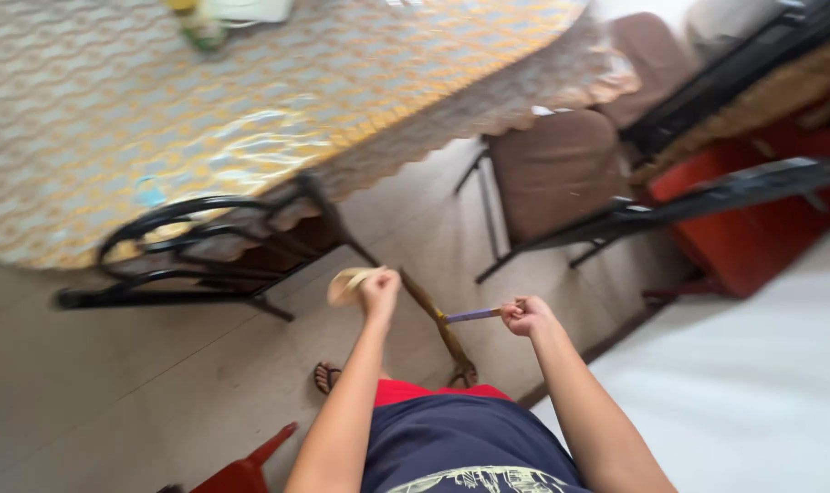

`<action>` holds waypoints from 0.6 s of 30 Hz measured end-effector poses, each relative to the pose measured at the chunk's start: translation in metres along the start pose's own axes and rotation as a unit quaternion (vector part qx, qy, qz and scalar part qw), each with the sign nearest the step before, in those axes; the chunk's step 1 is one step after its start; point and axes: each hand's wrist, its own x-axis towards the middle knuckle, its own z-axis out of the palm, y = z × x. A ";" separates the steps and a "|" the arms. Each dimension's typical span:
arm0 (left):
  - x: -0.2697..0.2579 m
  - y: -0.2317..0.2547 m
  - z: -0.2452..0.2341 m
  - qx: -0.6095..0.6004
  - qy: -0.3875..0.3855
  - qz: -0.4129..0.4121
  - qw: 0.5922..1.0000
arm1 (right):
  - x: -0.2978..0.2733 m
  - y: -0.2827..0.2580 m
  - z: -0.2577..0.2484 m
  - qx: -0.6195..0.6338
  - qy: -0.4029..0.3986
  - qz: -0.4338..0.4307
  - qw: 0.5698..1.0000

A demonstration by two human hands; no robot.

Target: The person sweeps the tiled floor using a broom, moving chairs aside to reach under the table and around furniture, and picks up a small mat.

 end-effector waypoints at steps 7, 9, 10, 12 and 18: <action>-0.037 0.064 0.218 0.164 -0.212 0.218 0.939 | -0.071 -0.154 -0.063 0.254 -0.105 -0.102 0.956; -0.044 0.083 0.251 0.211 -0.237 0.210 0.925 | -0.086 -0.194 -0.069 0.287 -0.120 -0.127 0.942; -0.043 0.095 0.268 0.234 -0.248 0.209 0.916 | -0.091 -0.209 -0.073 0.318 -0.126 -0.137 0.930; -0.045 0.118 0.294 0.260 -0.261 0.202 0.907 | -0.103 -0.240 -0.080 0.380 -0.141 -0.153 0.901; -0.054 0.175 0.343 0.228 -0.263 0.310 0.885 | -0.138 -0.309 -0.101 0.395 -0.193 -0.260 0.859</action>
